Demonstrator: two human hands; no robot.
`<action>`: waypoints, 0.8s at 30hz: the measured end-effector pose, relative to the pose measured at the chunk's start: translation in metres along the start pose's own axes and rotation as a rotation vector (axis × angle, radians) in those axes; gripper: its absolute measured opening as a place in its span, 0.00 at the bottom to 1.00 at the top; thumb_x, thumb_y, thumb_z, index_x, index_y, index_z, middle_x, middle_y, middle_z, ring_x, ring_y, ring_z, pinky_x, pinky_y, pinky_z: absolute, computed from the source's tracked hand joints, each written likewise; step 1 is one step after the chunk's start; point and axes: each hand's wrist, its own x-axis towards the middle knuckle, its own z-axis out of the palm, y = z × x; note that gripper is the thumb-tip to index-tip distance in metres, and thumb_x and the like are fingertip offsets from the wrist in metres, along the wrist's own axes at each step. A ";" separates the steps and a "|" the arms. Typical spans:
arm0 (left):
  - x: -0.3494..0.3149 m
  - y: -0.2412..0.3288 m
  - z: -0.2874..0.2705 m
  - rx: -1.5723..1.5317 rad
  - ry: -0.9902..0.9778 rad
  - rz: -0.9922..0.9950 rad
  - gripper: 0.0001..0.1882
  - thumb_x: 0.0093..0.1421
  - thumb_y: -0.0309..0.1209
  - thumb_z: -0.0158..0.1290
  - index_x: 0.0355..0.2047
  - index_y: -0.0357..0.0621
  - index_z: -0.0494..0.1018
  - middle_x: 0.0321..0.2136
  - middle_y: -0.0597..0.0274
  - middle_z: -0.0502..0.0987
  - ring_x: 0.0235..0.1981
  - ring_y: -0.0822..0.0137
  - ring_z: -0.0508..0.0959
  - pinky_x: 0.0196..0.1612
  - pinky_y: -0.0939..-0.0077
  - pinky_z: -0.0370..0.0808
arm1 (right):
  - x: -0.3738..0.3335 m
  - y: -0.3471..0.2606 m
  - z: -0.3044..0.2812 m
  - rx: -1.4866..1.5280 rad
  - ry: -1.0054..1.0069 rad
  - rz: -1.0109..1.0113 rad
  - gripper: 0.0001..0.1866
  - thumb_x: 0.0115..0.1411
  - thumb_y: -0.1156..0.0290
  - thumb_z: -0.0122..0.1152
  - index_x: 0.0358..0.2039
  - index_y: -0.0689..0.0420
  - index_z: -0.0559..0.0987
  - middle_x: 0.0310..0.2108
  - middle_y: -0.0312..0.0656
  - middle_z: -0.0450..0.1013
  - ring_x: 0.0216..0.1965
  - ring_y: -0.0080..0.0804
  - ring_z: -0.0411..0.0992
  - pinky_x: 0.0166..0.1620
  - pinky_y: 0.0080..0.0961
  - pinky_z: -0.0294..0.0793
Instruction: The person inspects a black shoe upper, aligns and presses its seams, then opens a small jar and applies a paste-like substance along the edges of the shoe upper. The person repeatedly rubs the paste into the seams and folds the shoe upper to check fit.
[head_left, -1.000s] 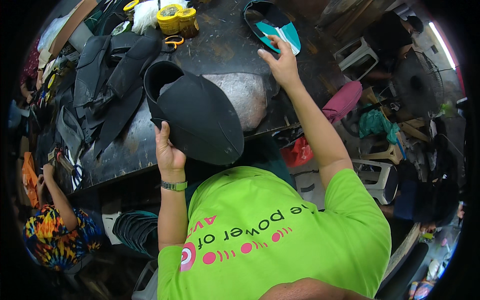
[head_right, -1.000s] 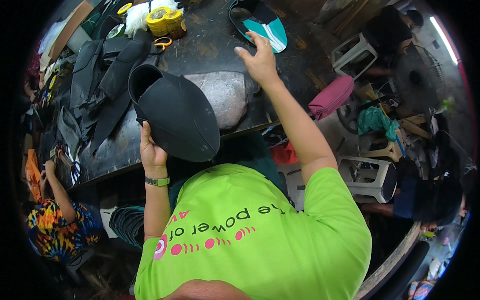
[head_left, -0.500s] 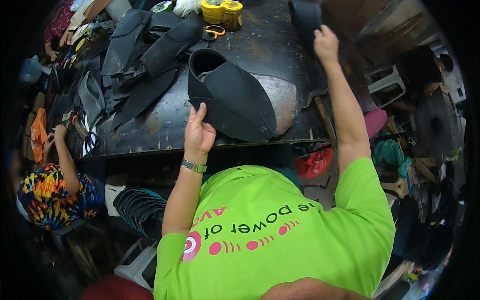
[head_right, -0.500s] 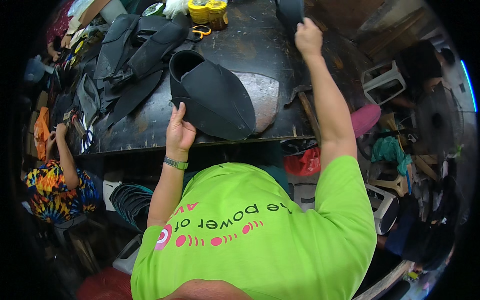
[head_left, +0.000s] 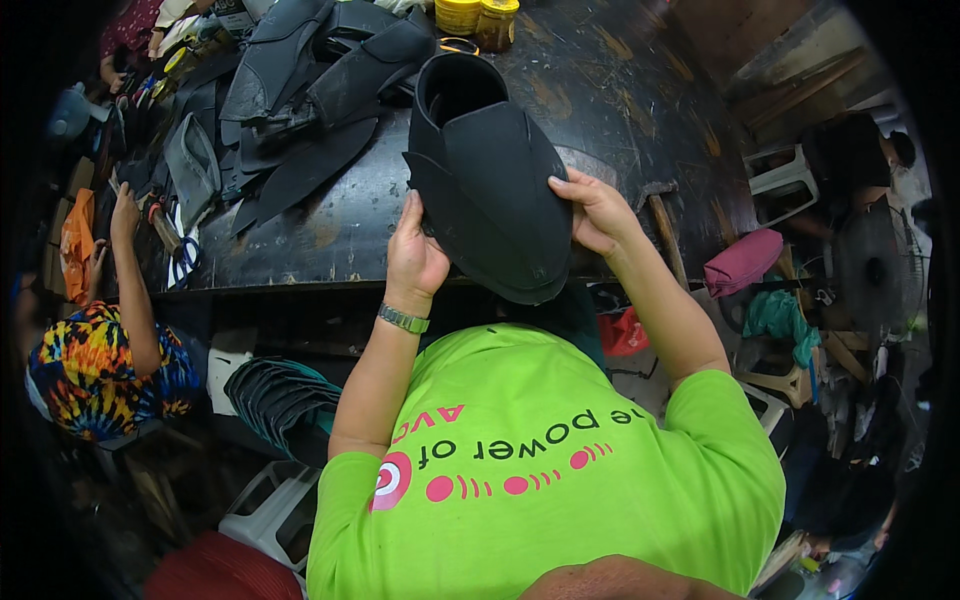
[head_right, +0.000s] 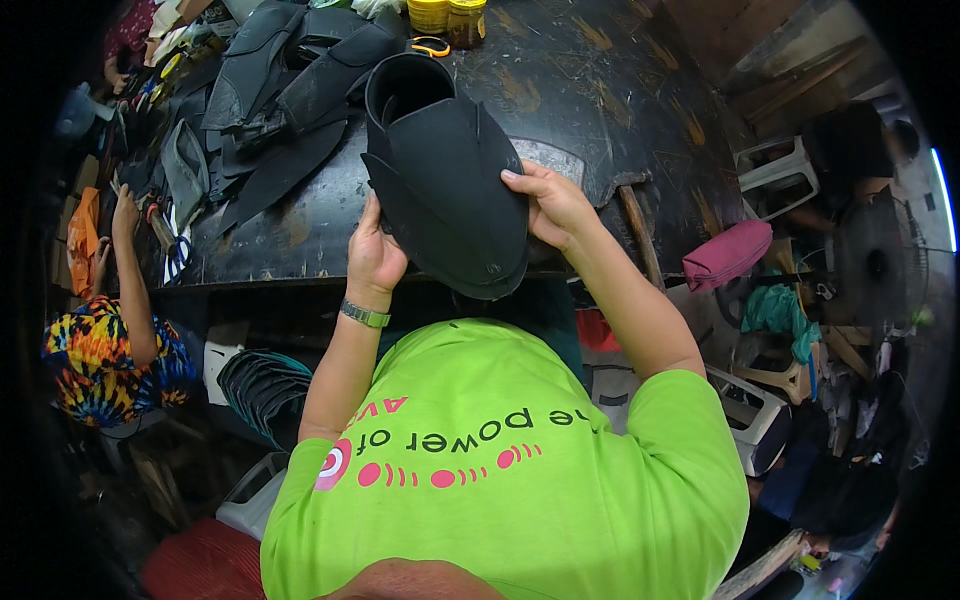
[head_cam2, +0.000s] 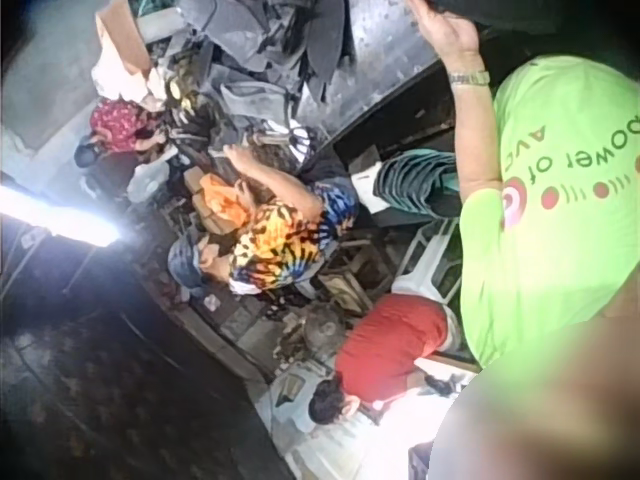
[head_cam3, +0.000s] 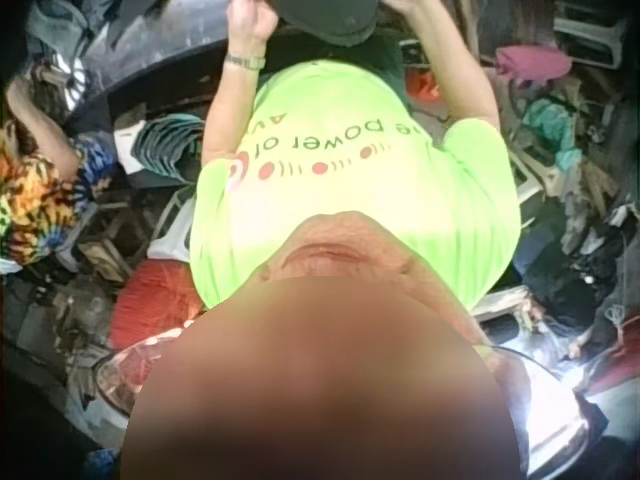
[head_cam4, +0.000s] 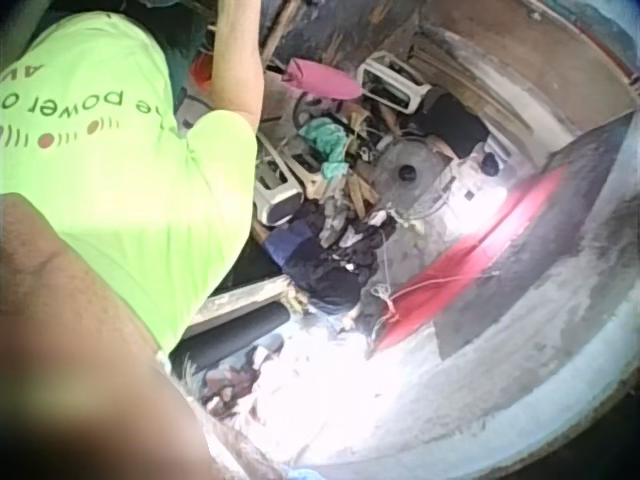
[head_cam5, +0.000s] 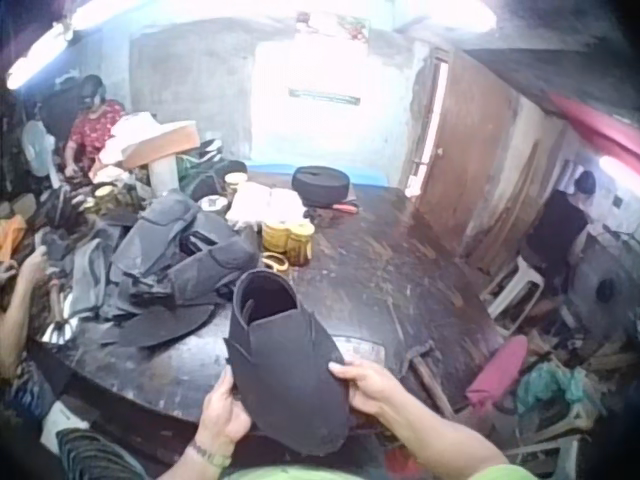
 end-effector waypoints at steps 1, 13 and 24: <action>-0.001 -0.001 0.002 -0.015 0.011 -0.025 0.21 0.75 0.41 0.40 0.60 0.42 0.67 0.56 0.59 0.75 0.56 0.60 0.76 0.63 0.59 0.72 | -0.005 0.000 -0.006 -0.074 0.001 0.030 0.18 0.67 0.70 0.57 0.54 0.65 0.74 0.47 0.50 0.78 0.47 0.38 0.79 0.52 0.38 0.79; -0.005 -0.002 0.008 0.185 -0.045 -0.005 0.25 0.69 0.40 0.53 0.61 0.39 0.67 0.58 0.49 0.73 0.59 0.54 0.74 0.64 0.53 0.70 | -0.027 -0.035 0.037 -1.383 0.288 -0.528 0.24 0.54 0.64 0.73 0.50 0.56 0.77 0.35 0.44 0.76 0.38 0.33 0.76 0.43 0.30 0.75; -0.007 0.000 0.006 0.084 -0.050 -0.044 0.24 0.68 0.36 0.55 0.61 0.43 0.65 0.54 0.53 0.75 0.55 0.58 0.77 0.58 0.59 0.76 | 0.028 -0.016 0.079 -1.561 0.024 -0.972 0.28 0.56 0.65 0.70 0.56 0.58 0.73 0.48 0.49 0.72 0.52 0.49 0.69 0.57 0.38 0.70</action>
